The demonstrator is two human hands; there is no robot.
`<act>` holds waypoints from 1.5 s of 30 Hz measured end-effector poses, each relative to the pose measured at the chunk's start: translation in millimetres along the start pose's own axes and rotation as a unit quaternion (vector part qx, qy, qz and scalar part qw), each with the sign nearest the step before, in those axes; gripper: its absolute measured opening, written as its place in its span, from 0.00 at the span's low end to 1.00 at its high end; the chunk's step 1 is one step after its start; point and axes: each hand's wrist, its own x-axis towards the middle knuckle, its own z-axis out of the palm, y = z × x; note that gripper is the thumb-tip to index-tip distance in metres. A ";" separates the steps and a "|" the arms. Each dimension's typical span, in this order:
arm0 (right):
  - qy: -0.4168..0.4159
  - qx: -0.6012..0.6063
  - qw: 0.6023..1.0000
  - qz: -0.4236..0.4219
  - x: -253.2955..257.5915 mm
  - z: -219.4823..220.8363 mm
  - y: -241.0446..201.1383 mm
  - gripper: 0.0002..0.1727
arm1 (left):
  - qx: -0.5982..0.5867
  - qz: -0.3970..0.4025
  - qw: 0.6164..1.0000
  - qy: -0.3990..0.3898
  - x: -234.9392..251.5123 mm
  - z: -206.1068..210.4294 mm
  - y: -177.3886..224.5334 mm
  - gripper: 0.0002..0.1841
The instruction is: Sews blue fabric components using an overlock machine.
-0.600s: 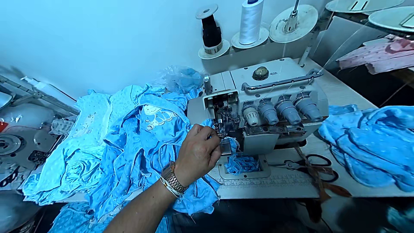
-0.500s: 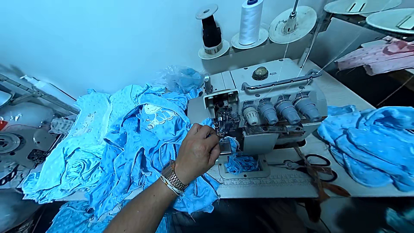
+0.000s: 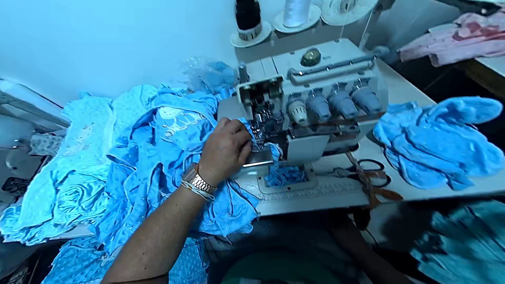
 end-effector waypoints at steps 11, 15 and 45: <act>-0.330 -0.049 0.870 -0.363 -41.8 41.6 -94.7 0.23 | 0.036 -0.042 0.998 -0.022 11.7 -1.0 0.6 0.11; -0.292 0.009 0.892 -0.346 -63.5 38.6 -84.8 0.28 | 0.078 -0.071 0.993 -0.049 14.1 -4.4 -5.4 0.12; -0.073 0.038 0.990 -0.111 -71.9 1.3 7.2 0.56 | 0.159 -0.084 0.982 -0.055 -21.4 -27.7 41.1 0.12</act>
